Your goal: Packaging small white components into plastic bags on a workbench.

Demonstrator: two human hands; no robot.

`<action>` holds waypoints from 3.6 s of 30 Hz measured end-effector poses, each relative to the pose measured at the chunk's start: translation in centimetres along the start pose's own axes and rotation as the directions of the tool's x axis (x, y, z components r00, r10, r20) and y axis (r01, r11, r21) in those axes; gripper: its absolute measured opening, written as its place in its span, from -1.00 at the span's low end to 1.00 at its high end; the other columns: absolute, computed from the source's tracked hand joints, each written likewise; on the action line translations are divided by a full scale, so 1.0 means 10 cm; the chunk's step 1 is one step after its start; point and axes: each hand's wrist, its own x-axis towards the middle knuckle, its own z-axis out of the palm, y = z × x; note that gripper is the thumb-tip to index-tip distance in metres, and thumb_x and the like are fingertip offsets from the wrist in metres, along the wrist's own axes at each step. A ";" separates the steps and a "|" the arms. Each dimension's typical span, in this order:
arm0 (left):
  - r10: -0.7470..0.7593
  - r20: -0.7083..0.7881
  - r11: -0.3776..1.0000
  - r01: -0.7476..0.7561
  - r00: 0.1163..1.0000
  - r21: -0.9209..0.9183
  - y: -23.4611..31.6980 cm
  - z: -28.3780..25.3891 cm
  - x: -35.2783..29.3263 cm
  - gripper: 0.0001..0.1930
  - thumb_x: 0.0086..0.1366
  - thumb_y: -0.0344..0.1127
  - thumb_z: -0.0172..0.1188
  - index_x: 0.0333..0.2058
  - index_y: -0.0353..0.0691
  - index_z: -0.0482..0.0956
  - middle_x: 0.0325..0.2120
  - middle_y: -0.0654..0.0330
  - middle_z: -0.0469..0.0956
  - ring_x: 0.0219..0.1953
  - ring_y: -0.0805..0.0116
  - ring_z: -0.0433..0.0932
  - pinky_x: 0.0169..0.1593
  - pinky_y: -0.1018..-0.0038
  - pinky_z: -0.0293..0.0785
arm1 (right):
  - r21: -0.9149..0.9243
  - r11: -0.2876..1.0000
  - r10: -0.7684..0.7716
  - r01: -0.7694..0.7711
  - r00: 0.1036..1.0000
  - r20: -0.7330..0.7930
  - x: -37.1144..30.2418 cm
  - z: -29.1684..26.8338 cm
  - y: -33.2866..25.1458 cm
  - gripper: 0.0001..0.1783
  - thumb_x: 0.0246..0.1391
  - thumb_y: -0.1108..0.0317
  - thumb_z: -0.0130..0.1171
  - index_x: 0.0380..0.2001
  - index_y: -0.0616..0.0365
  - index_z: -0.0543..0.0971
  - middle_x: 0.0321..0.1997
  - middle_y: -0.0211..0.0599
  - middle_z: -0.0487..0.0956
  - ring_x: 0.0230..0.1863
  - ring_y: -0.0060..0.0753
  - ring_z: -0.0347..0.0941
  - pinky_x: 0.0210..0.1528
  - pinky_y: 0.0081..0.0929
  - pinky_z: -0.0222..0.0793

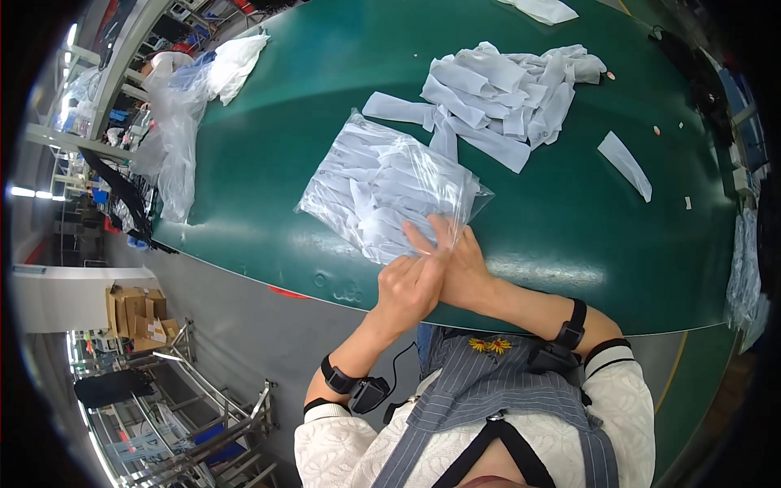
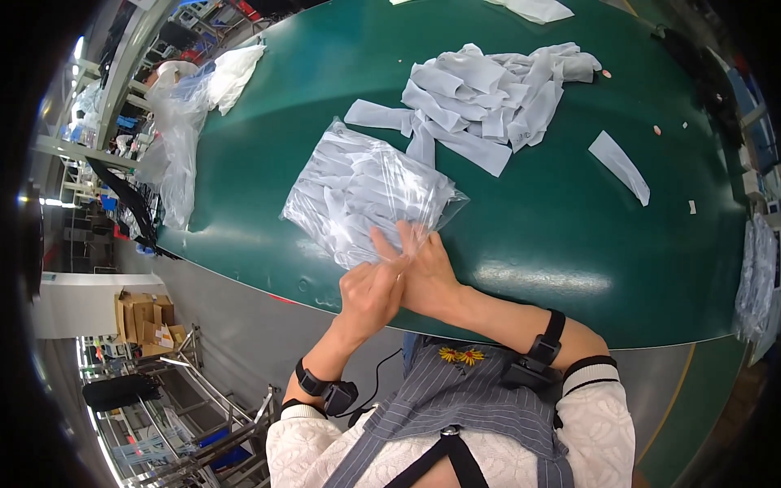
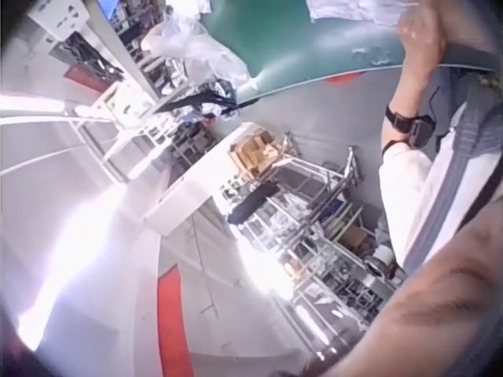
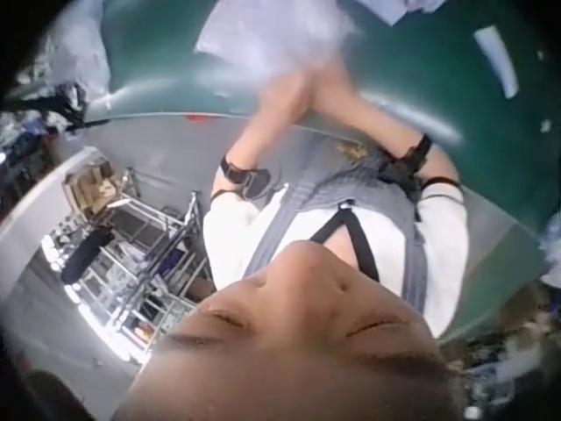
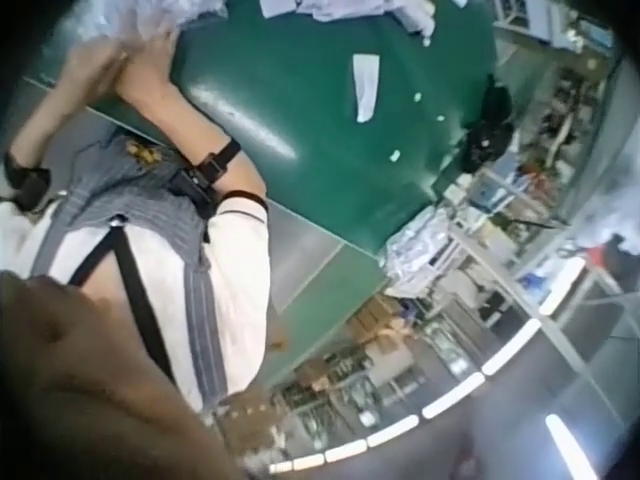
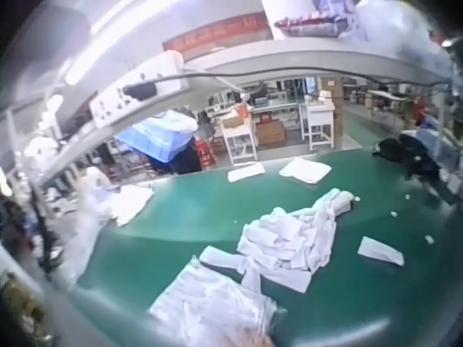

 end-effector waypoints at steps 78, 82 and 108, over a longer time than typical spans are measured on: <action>-0.560 -0.202 0.822 0.509 0.804 -0.255 -0.78 -0.95 -0.15 -0.75 0.36 -0.42 -0.04 -0.06 -0.34 0.52 -0.12 -0.01 0.53 -0.06 0.14 0.52 -0.02 0.45 0.41 | 0.609 0.591 -0.302 -0.529 0.555 0.775 0.51 -0.02 0.76 -0.71 0.22 0.23 0.08 -0.18 0.18 0.66 -0.16 -0.30 0.66 -0.09 -0.50 0.52 0.04 -0.54 0.35; -0.276 -0.220 0.913 0.327 0.936 0.246 -1.20 -0.65 0.75 -0.53 0.33 -0.31 0.06 0.20 -0.20 0.33 0.21 -0.02 0.27 0.28 0.03 0.20 0.28 0.17 0.09 | 0.563 0.656 -0.276 -0.503 0.534 0.799 0.66 0.05 0.69 -0.67 0.21 0.19 0.07 -0.24 0.23 0.67 -0.19 -0.31 0.66 -0.08 -0.53 0.52 0.06 -0.57 0.34; -0.957 0.156 0.095 0.770 0.246 -0.631 -0.06 -0.06 -1.28 -0.66 0.43 -0.19 -0.02 0.03 -0.31 0.41 -0.13 0.02 0.54 -0.18 0.25 0.57 -0.14 0.47 0.51 | 0.746 0.339 -0.526 -0.573 0.542 0.655 0.61 0.35 0.72 -0.61 0.21 0.21 0.08 0.01 0.21 0.56 -0.04 -0.18 0.61 -0.01 -0.40 0.49 0.10 -0.47 0.36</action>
